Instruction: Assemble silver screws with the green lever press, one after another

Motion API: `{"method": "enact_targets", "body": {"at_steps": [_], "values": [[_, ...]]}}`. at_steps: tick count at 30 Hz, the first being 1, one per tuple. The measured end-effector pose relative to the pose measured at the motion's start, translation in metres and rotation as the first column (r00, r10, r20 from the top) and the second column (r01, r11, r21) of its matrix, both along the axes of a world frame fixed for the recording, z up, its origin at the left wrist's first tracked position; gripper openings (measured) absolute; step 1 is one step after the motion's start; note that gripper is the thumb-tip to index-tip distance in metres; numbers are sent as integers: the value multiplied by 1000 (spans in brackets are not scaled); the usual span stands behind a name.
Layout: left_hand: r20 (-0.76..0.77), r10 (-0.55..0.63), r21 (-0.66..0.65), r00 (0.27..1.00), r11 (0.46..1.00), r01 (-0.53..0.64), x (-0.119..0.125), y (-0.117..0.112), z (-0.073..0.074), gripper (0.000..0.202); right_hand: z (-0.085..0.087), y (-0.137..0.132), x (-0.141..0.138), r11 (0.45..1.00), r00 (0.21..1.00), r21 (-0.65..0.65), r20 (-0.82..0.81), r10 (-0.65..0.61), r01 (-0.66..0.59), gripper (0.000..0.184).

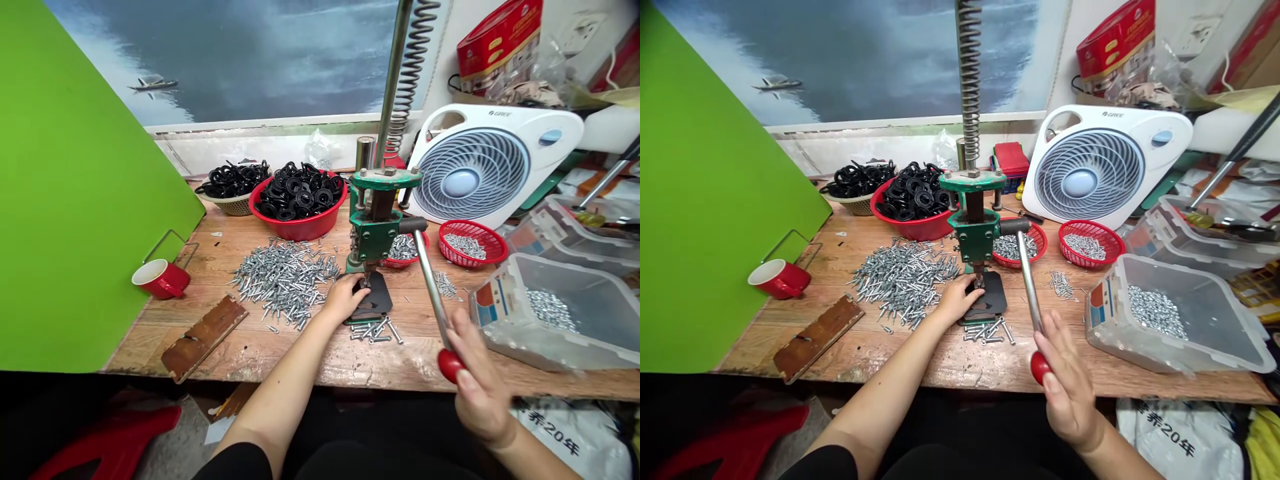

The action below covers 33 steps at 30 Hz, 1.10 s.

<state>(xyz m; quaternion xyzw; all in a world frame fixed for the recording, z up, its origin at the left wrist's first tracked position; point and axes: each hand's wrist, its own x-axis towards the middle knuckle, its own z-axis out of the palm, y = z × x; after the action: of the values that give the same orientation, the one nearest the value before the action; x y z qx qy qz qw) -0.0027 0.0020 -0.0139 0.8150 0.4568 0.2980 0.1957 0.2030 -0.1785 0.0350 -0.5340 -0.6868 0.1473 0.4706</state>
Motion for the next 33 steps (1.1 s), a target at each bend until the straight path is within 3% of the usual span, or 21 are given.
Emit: {"method": "enact_targets", "body": {"at_steps": [2, 4, 7, 10, 13, 16, 19, 21, 25, 27, 29, 31, 33], "values": [[-3, -7, 7, 1000, 1000, 7, -1, 1, 0, 35, 3, -1, 2, 996, 997, -79, 71, 42, -36, 57], [4, -9, 16, 1000, 1000, 9, -1, 1, 0, 36, 19, 4, 3, 966, 992, -256, 105, 72, -43, 61], [9, -3, 21, 1000, 1000, 3, -1, 1, -1, 36, 45, 24, -3, 890, 997, -451, 8, 82, -69, 62], [11, 2, 12, 1000, 1000, -2, 0, 1, -1, 36, 57, 52, -17, 823, 980, -566, -191, -62, -58, 43], [11, 0, 11, 1000, 1000, 0, -1, 2, -1, 35, 53, 65, -27, 758, 953, -652, -247, -176, -29, 20], [13, -2, 6, 1000, 1000, 2, -1, 2, 0, 34, 40, 64, -28, 821, 977, -569, -145, -157, 48, 22], [13, 0, -12, 1000, 1000, 0, -2, 3, 1, 33, 15, 70, -27, 868, 986, -485, -61, -157, 108, 28], [19, 1, -20, 1000, 1000, 0, -3, 3, 1, 32, -7, 87, -29, 906, 983, -396, -37, -180, 151, 30], [34, -2, -34, 999, 999, 3, -4, 3, -2, 33, -43, 136, -36, 973, 977, -95, -18, -211, 208, 34], [31, 4, -34, 1000, 999, -3, -3, 3, -2, 33, -49, 153, -40, 983, 982, -14, -35, -184, 184, 38], [24, 15, -30, 1000, 999, -15, -3, 2, -1, 32, -48, 158, -42, 986, 984, -11, -52, -169, 168, 41], [27, 29, -35, 999, 999, -28, -2, 1, 1, 33, -43, 147, -42, 984, 983, -42, -44, -178, 176, 45], [47, 39, -61, 998, 997, -36, -1, -1, 1, 38, -32, 119, -40, 979, 980, -47, -13, -200, 199, 52]]}}
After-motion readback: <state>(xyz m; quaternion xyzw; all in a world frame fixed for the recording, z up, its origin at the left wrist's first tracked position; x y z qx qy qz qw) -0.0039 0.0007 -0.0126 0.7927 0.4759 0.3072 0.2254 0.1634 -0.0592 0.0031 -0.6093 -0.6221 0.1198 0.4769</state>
